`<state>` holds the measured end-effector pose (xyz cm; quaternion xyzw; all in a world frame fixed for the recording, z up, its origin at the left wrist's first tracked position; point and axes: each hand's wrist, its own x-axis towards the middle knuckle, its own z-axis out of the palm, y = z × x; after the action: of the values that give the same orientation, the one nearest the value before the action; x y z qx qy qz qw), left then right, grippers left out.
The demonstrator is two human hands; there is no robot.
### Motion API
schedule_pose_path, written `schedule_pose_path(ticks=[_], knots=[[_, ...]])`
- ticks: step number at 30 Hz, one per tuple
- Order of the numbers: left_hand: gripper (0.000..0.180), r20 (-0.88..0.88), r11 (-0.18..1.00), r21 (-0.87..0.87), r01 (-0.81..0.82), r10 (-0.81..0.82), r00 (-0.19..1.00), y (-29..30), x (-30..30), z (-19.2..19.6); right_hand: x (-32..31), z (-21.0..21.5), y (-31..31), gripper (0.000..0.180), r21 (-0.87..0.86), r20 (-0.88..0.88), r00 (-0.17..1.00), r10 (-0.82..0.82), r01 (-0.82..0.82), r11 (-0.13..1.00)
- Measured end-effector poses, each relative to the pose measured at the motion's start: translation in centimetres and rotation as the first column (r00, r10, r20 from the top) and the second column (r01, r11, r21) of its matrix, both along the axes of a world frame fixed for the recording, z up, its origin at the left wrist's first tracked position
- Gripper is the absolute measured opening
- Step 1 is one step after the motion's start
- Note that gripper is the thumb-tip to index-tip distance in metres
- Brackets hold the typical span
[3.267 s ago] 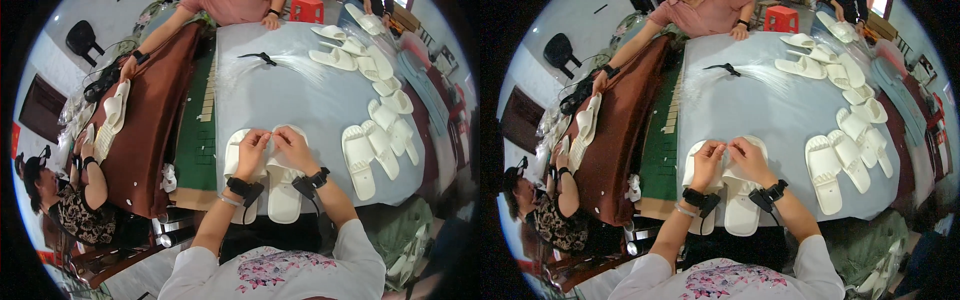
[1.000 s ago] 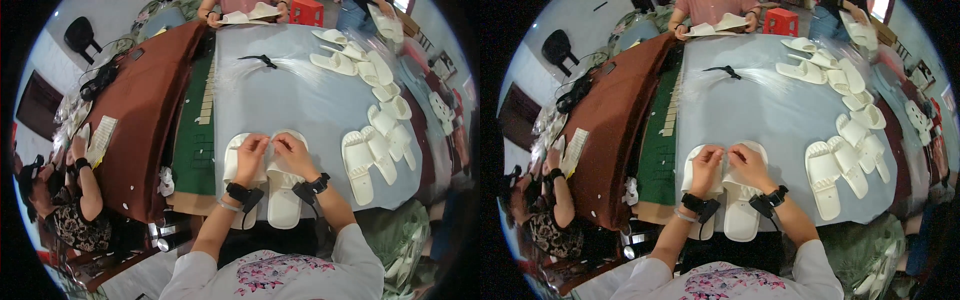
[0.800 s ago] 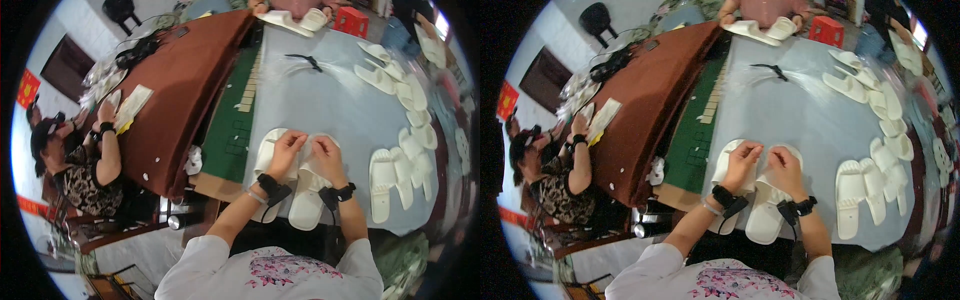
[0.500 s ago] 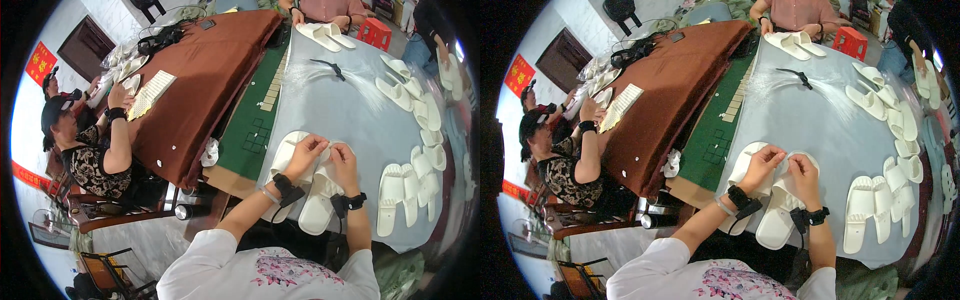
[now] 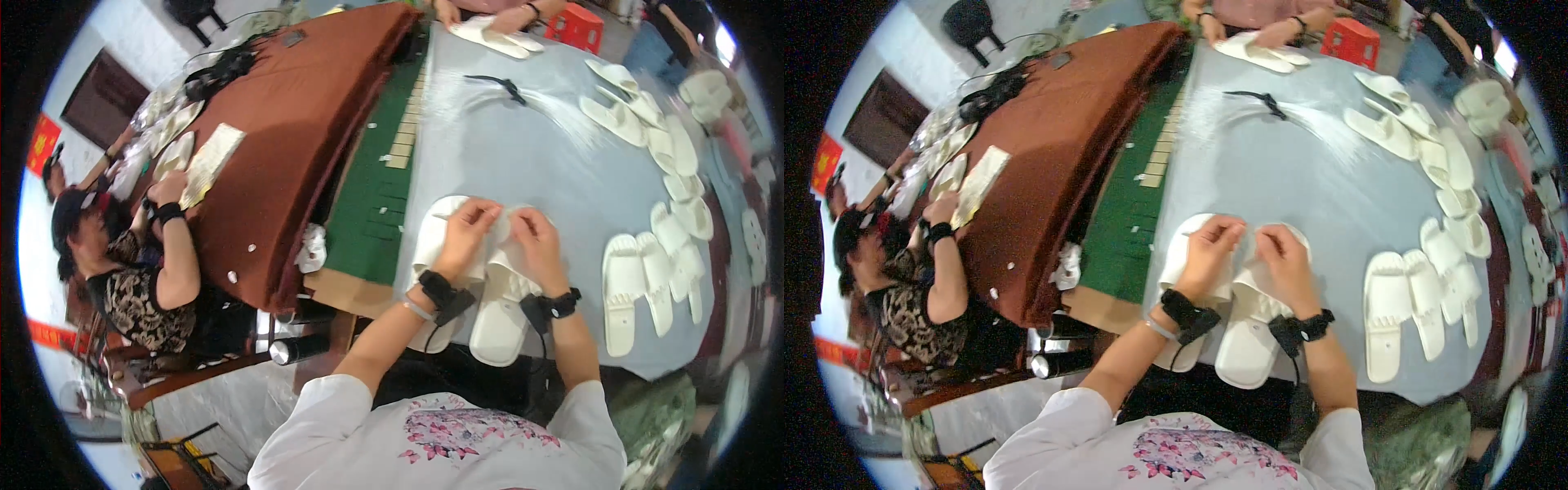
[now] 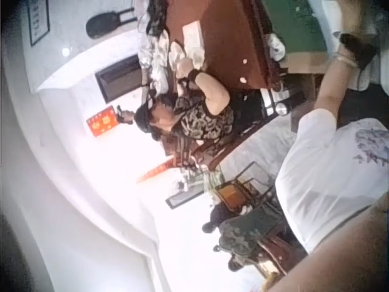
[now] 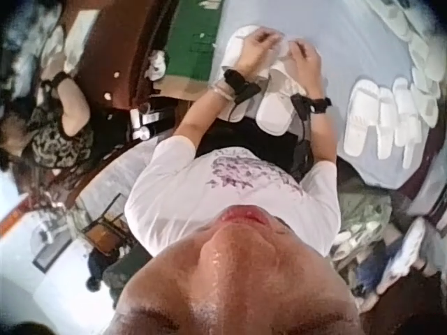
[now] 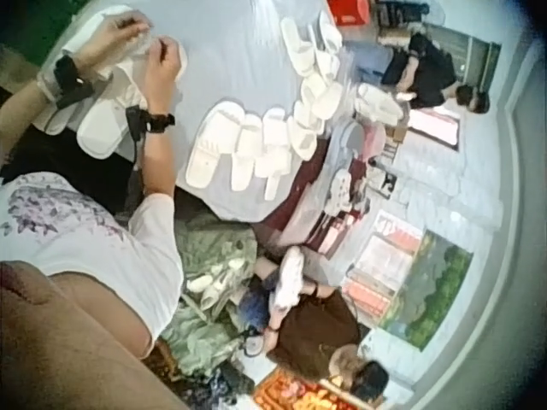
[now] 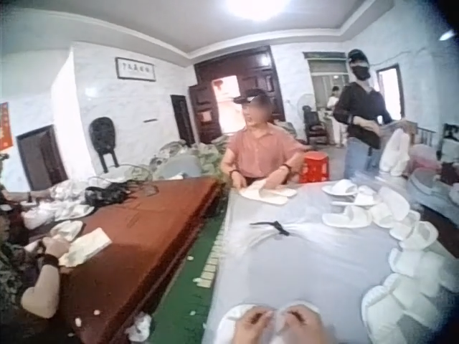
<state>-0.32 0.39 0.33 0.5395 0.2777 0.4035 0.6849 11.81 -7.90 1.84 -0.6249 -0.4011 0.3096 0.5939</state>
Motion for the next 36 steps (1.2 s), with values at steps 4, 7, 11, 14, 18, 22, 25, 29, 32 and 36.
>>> schedule_pose_path(ticks=[4,7,11,14,18,22,25,29,32,36], knots=[[0.015,0.024,1.000,-0.017,0.003,-0.002,1.000,0.5,-0.1,-0.7,0.3,-0.6,0.5,0.015,0.025,0.017,0.995,0.096,-0.096,0.995],[0.014,-0.006,0.999,0.033,0.040,-0.040,0.999,0.3,0.4,-0.7,0.3,0.0,0.1,0.015,0.007,-0.027,0.995,0.099,-0.099,0.995],[0.012,-0.014,0.995,0.022,-0.093,0.094,0.996,-0.2,0.2,-0.1,0.3,0.0,-0.1,0.018,-0.018,0.010,0.996,0.092,-0.092,0.996],[0.012,0.032,0.996,-0.029,-0.082,0.083,0.996,-0.4,-0.1,-0.2,0.1,-0.6,-0.1,0.017,0.015,0.052,0.996,0.079,-0.080,0.997],[0.009,-0.090,0.997,0.059,0.058,-0.052,0.995,-0.6,-0.3,0.4,0.3,-0.7,-0.1,0.015,-0.011,0.045,0.994,0.103,-0.103,0.995],[0.010,-0.058,0.992,0.117,0.046,-0.039,0.998,-0.4,0.4,-0.3,0.4,-0.5,-0.2,0.017,0.016,0.033,0.995,0.090,-0.090,0.996],[0.008,0.088,0.997,-0.068,-0.031,0.037,0.995,0.1,0.1,-0.3,1.3,0.1,-0.7,0.019,0.072,-0.063,0.995,0.084,-0.079,0.994],[0.007,0.395,0.918,-0.362,-0.161,0.308,0.866,1.9,-1.0,-2.2,3.0,2.0,-3.8,0.031,0.110,0.609,0.768,-0.197,0.164,0.980],[0.007,0.421,0.929,-0.347,-0.131,0.279,0.863,1.9,-1.0,-2.1,6.1,3.7,-9.8,0.046,-0.087,0.822,0.550,-0.146,0.375,0.923],[0.008,0.412,0.916,-0.399,-0.024,0.203,0.888,1.3,-0.9,-0.8,9.9,2.4,-17.4,0.076,-0.381,0.893,0.448,0.044,0.701,0.602]])
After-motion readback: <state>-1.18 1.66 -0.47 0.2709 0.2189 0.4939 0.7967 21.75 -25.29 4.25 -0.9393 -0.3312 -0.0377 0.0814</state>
